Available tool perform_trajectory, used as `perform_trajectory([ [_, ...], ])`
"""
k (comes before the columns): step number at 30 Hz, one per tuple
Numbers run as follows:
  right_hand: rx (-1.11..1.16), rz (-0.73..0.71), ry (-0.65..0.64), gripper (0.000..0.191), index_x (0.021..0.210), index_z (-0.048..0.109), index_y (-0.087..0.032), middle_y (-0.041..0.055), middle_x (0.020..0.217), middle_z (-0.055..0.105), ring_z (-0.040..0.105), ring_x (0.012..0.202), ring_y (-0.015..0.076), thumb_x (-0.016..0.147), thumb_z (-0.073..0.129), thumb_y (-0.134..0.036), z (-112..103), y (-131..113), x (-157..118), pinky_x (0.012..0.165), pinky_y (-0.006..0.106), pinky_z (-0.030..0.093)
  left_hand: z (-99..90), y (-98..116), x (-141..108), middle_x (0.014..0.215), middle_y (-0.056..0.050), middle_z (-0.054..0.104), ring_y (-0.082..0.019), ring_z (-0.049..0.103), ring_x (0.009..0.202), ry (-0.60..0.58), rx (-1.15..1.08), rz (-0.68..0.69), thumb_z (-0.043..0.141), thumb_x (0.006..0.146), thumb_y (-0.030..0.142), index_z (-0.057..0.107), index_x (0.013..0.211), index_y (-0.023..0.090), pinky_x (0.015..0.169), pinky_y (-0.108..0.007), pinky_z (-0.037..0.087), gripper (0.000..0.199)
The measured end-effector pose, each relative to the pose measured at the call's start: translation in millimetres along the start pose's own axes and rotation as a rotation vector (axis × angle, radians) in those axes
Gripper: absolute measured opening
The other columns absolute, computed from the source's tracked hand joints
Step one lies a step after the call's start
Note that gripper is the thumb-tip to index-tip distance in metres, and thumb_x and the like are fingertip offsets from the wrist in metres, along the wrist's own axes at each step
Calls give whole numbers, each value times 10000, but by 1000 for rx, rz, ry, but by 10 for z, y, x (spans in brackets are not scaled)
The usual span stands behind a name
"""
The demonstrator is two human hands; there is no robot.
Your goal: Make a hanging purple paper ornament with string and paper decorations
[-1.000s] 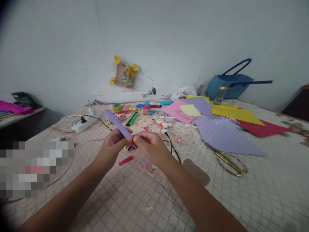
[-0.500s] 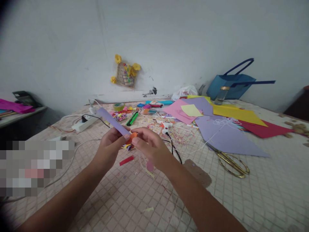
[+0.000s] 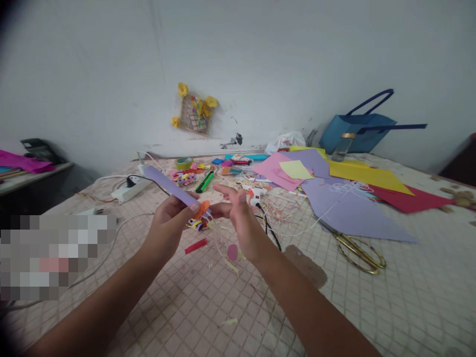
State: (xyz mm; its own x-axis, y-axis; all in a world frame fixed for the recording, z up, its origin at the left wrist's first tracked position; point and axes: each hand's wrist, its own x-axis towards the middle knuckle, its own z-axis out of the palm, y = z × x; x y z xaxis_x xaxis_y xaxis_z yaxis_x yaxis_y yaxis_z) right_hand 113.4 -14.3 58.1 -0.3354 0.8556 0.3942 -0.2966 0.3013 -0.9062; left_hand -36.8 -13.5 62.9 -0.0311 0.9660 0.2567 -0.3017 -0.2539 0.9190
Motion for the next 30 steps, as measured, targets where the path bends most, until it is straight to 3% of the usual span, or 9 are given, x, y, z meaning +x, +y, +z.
perform_trajectory([
  [3, -101, -47, 160, 387, 1104, 542, -225, 47, 952, 675, 617, 947, 195, 841, 521, -509, 10, 8, 13, 886, 365, 426, -2, -1, 4, 710, 16, 644, -104, 598, 653, 31, 11, 0, 765, 620, 252, 612, 826, 148, 627, -225, 468, 277],
  [5, -206, -82, 293, 167, 927, 585, -215, 22, 912, 642, 594, 898, 162, 834, 578, -354, 13, 2, 27, 832, 311, 434, -7, -3, 5, 704, 15, 642, -104, 592, 653, 35, 17, 0, 770, 616, 261, 613, 812, 148, 628, -224, 462, 275],
  [8, -379, -109, 370, 171, 718, 541, -195, -5, 744, 557, 527, 746, 126, 865, 490, -268, 17, -19, 45, 706, 259, 417, -17, -7, 6, 698, 14, 638, -106, 588, 647, 44, 22, 1, 772, 613, 271, 614, 805, 149, 619, -226, 457, 277],
  [12, -536, -168, 349, 283, 602, 423, -204, -25, 616, 435, 424, 618, 117, 881, 374, -198, 31, -32, 42, 594, 252, 357, -29, -12, 19, 703, 14, 639, -103, 587, 652, 63, 27, 7, 773, 614, 261, 613, 819, 153, 589, -210, 444, 281],
  [17, -558, -161, 353, 364, 587, 399, -209, -32, 574, 392, 384, 566, 118, 921, 364, -349, 31, -25, 6, 544, 266, 324, -24, 8, 21, 695, 15, 634, -102, 583, 644, 59, 26, -2, 774, 614, 273, 608, 819, 151, 580, -208, 441, 290],
  [23, -460, -111, 186, 158, 853, 574, -179, 25, 826, 603, 560, 775, 156, 760, 639, -288, 34, -9, 10, 730, 311, 435, -14, 1, -7, 691, 25, 629, -87, 570, 624, -22, -7, 26, 777, 614, 266, 608, 821, 152, 593, -207, 446, 290],
  [30, -491, -107, 122, 54, 805, 602, -172, 15, 766, 614, 562, 732, 144, 773, 588, -213, 48, -2, 21, 698, 300, 444, -2, 2, -20, 703, 19, 630, -100, 577, 642, -8, 28, 13, 774, 608, 278, 612, 806, 156, 611, -220, 449, 284],
])
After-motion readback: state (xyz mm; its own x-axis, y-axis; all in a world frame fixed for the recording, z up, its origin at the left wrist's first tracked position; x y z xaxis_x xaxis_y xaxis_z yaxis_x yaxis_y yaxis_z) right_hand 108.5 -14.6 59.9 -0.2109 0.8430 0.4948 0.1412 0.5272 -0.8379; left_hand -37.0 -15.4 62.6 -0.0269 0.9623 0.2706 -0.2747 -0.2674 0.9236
